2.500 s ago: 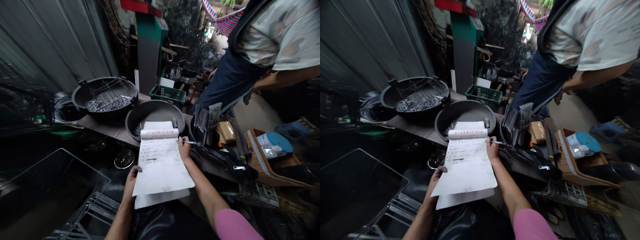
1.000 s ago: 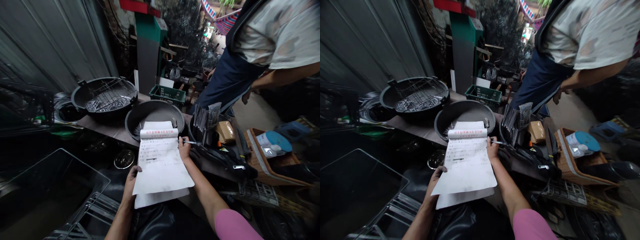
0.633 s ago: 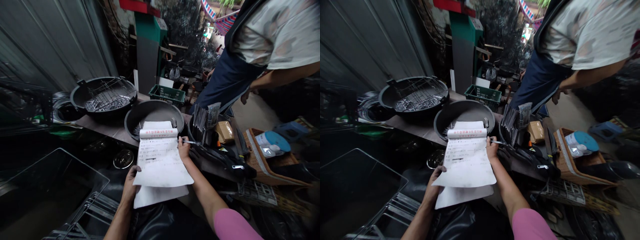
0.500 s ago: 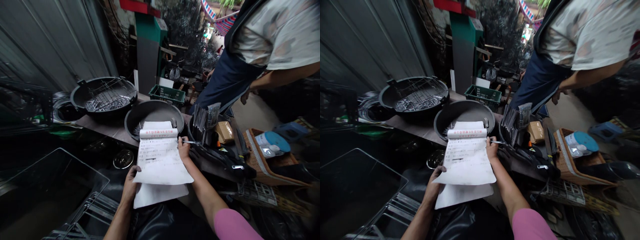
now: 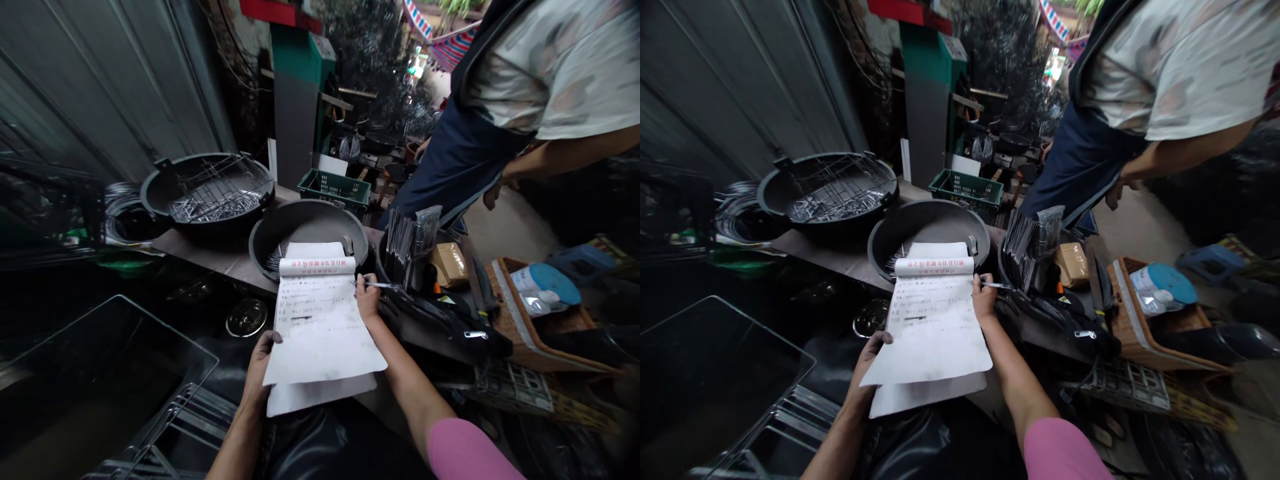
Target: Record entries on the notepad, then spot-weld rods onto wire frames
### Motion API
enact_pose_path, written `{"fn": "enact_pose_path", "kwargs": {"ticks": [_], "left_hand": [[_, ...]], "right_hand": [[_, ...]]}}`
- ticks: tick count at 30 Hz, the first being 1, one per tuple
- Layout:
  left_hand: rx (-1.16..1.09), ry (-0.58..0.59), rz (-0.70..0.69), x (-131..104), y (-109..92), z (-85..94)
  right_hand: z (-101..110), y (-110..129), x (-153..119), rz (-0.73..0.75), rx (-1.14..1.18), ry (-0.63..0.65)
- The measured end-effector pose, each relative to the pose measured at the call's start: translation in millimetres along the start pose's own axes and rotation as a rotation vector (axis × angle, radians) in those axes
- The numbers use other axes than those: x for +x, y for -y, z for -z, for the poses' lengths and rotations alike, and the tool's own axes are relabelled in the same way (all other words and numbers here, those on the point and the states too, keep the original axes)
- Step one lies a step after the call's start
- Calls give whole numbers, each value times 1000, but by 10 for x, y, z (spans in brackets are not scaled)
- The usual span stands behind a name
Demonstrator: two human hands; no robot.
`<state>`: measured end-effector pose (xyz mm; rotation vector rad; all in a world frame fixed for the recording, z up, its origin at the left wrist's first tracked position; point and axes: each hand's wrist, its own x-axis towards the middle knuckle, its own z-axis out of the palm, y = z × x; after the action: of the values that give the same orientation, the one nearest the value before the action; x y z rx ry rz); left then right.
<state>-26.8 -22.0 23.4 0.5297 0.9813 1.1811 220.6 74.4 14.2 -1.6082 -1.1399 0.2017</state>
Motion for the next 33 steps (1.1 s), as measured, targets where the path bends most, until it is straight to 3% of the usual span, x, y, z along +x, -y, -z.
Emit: {"fn": "enact_pose_path", "kwargs": {"ticks": [5,10,13,18,21,27,33], "left_hand": [[3,2,-51,12,31,15],[12,13,25,-6,-24,1],[18,0,-4,9,-17,5],[104,-45,-88,49,29,1],[30,27,-58,27,8,-22],[27,56,-46,-27,-32,-53],[25,85,-13,2,5,-21]], "right_hand": [[14,27,5,-6,21,37],[4,28,8,-27,27,22],[12,55,31,-29,16,41],[146,168,30,-102,114,-40],[245,181,-9,-153,220,-64],[327,57,-147,-293,269,49],[504,178,-281,-317,123,185]]}}
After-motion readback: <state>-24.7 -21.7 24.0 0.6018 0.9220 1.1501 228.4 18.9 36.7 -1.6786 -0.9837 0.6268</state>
